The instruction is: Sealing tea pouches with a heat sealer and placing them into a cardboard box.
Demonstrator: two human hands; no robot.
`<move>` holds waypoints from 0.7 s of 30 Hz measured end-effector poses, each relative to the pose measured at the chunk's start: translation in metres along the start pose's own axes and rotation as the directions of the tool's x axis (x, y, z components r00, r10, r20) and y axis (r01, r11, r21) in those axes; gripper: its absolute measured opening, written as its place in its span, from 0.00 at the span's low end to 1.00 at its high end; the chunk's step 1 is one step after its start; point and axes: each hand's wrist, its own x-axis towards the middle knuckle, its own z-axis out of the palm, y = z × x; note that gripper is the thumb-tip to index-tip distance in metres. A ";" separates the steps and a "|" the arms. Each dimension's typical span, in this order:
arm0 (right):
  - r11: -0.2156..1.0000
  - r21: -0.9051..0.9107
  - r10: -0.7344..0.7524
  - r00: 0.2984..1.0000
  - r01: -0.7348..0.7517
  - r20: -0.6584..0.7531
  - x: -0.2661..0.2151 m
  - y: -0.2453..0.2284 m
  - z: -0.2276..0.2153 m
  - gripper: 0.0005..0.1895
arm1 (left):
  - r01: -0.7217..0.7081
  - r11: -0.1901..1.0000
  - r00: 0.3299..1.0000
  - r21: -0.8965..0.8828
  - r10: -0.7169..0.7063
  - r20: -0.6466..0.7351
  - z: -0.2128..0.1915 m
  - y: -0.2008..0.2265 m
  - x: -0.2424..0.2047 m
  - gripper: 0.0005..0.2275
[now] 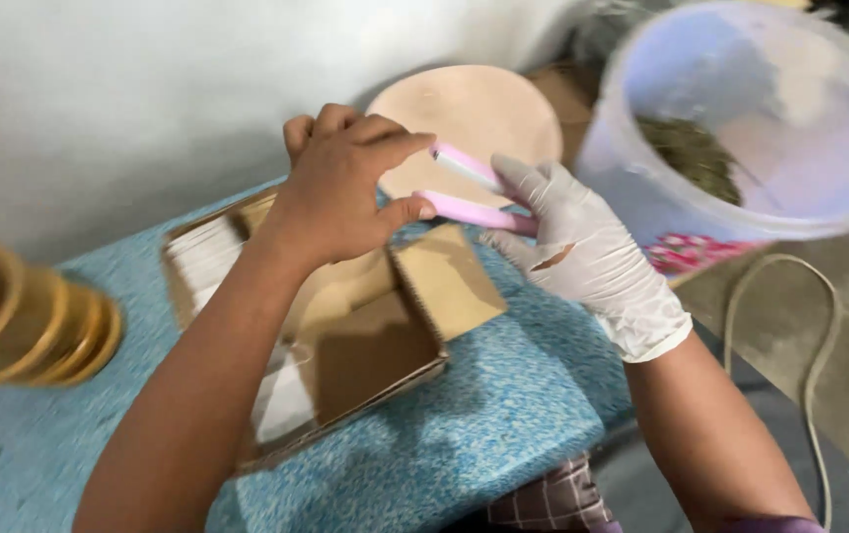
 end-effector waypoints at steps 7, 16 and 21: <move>0.918 -0.295 0.266 0.963 -0.265 -0.038 -0.059 0.051 0.000 0.38 | -0.186 0.979 0.942 0.086 0.153 0.297 0.073 0.059 0.066 0.20; 0.772 -0.546 0.324 0.941 -0.324 -0.101 -0.095 0.065 0.019 0.25 | -0.257 0.963 0.901 0.080 0.208 0.381 0.122 0.112 0.079 0.10; 0.736 -0.511 0.532 0.846 -0.444 0.031 -0.088 0.058 0.026 0.35 | -0.193 0.979 0.855 0.065 0.136 0.501 0.115 0.116 0.076 0.17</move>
